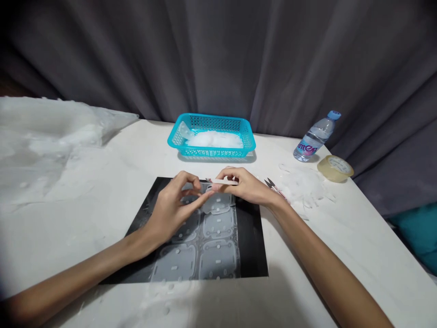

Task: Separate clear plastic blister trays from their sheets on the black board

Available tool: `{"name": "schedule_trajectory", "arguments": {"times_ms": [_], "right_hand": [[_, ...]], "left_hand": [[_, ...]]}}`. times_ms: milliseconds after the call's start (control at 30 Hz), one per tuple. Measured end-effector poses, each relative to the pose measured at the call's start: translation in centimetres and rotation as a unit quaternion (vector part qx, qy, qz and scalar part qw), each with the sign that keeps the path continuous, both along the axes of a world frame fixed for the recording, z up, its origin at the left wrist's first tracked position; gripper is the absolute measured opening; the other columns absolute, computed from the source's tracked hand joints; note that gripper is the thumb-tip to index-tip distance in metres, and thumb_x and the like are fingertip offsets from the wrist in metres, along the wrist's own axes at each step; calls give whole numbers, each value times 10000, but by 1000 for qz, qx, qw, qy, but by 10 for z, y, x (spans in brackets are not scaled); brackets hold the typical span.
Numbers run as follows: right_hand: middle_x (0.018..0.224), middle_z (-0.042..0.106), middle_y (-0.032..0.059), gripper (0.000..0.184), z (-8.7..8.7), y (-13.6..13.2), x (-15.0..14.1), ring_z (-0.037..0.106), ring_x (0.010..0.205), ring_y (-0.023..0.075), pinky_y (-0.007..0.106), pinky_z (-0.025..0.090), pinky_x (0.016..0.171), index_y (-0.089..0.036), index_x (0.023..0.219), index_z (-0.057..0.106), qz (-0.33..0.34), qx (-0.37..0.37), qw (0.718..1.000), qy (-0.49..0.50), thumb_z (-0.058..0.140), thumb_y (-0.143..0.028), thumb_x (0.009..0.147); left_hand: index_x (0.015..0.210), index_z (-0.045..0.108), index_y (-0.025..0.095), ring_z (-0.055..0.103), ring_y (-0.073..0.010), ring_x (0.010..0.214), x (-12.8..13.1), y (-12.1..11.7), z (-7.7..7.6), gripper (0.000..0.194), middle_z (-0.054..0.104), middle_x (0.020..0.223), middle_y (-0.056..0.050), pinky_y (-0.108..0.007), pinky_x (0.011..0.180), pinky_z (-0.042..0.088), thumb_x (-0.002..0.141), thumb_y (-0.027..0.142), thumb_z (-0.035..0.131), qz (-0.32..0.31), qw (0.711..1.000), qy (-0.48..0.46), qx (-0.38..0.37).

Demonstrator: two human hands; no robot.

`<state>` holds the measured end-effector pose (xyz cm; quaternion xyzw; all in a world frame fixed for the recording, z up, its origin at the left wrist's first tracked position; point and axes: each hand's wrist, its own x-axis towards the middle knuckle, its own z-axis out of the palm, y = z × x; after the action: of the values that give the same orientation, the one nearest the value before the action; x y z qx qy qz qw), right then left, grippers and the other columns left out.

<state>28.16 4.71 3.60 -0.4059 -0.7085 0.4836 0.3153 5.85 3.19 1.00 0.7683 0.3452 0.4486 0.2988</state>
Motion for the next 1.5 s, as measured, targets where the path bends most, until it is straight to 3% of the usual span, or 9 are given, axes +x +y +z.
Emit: {"name": "schedule_trajectory", "arguments": {"times_ms": [100,367,600,767,867,967,1167,1367,1500], "right_hand": [[867,663,8,262,4,-2,-2,565,839,168,298,400,807,-183,836,725,-7,-17,1000,23,769,-436,887],[828,684,18,281,17,-8,0,581,806,165,300,410,778,-167,798,737,23,-85,996,34,788,-438,850],[871,683,20,136,15,-11,-5,593,842,180,290,430,775,-178,851,683,27,-18,999,-44,664,-300,906],[905,662,32,153,-17,-3,2,576,861,213,311,395,773,-210,857,573,-148,89,967,-187,501,-82,812],[946,645,56,161,-29,3,7,570,910,235,332,393,807,-217,853,522,-185,94,961,-185,477,-71,801],[911,654,33,61,-24,4,5,600,886,218,316,439,805,-220,861,538,-143,78,973,-162,511,-172,886],[993,668,48,253,3,-3,2,610,963,205,345,469,908,-210,993,586,-45,24,998,-47,512,-449,1034],[936,688,2,454,6,-18,14,650,908,189,341,471,866,-222,1316,519,47,-156,987,-18,717,-331,922],[949,702,1,388,5,-22,9,661,916,178,326,479,877,-216,1268,604,42,-131,990,19,728,-268,904]], "left_hand": [[992,593,197,617,-145,885,0,-3,4,176,610,970,2,-238,713,555,960,305,727,20,997,65,24],[832,624,178,600,-124,730,0,4,9,254,648,818,29,-234,653,467,958,371,731,-69,994,57,-57],[808,506,187,501,-114,669,-3,-5,12,319,553,762,43,-248,645,386,1045,383,591,-70,989,112,-63],[773,465,196,449,-115,604,-5,-15,19,395,510,679,58,-258,592,340,1052,464,542,-125,970,148,-144],[781,472,201,477,-121,607,-14,-14,25,414,524,674,59,-258,598,358,1047,514,528,-156,956,154,-197],[876,500,207,515,-136,679,-22,-5,28,359,541,755,47,-268,660,392,1068,510,471,-173,944,174,-219],[873,457,207,455,-124,705,-20,12,17,294,462,788,46,-258,656,368,1025,440,551,-188,945,99,-248],[1037,412,238,602,-148,764,-15,14,7,373,622,866,20,-265,688,450,874,348,730,-211,912,-35,-350],[1001,562,185,573,-142,735,-11,13,11,313,598,803,21,-260,679,422,896,430,726,-159,929,16,-334]]}}
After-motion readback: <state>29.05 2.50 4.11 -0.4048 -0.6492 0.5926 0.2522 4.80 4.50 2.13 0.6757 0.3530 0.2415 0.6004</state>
